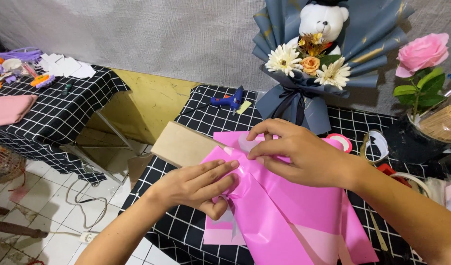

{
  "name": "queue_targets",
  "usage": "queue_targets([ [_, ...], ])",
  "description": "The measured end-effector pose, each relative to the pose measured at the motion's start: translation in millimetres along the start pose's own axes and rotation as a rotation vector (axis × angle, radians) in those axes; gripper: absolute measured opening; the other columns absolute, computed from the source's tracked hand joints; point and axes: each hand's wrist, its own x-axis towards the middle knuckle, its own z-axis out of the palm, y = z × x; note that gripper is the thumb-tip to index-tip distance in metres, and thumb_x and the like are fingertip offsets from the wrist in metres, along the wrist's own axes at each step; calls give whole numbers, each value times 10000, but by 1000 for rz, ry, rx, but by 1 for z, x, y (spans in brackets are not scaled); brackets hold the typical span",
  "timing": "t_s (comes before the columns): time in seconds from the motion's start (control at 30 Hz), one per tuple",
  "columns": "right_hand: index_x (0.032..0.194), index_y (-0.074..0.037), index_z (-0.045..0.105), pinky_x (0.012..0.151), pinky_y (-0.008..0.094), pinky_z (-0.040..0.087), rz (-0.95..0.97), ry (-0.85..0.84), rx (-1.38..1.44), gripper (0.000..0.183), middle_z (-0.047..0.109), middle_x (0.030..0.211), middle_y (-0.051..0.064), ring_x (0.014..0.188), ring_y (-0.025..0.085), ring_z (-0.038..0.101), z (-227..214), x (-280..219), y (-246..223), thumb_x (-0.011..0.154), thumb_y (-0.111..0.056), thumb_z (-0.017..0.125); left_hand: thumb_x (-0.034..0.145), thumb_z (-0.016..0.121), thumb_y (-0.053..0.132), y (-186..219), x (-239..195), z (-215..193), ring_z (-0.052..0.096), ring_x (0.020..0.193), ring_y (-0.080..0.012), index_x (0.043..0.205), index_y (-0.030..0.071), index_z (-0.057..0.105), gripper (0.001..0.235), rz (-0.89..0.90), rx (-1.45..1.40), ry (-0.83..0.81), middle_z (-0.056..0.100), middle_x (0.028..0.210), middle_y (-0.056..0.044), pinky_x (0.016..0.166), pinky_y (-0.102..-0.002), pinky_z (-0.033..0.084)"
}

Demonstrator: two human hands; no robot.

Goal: Layering and folding pink wrapping paper around a teddy bear bouquet on a checkered table.

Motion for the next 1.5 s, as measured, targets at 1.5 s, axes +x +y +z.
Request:
queue_targets([
  [1.5,1394,-78,635,858,413,508,1208,346,-337,447,641,1376,148,1110,331,641,120,-284,44,978,-235,585,722,669,114,163,31,10,585,1220,-439,1508,93,381,837,-2800,-1613,211,549,1358,-293,971,-535,469],
])
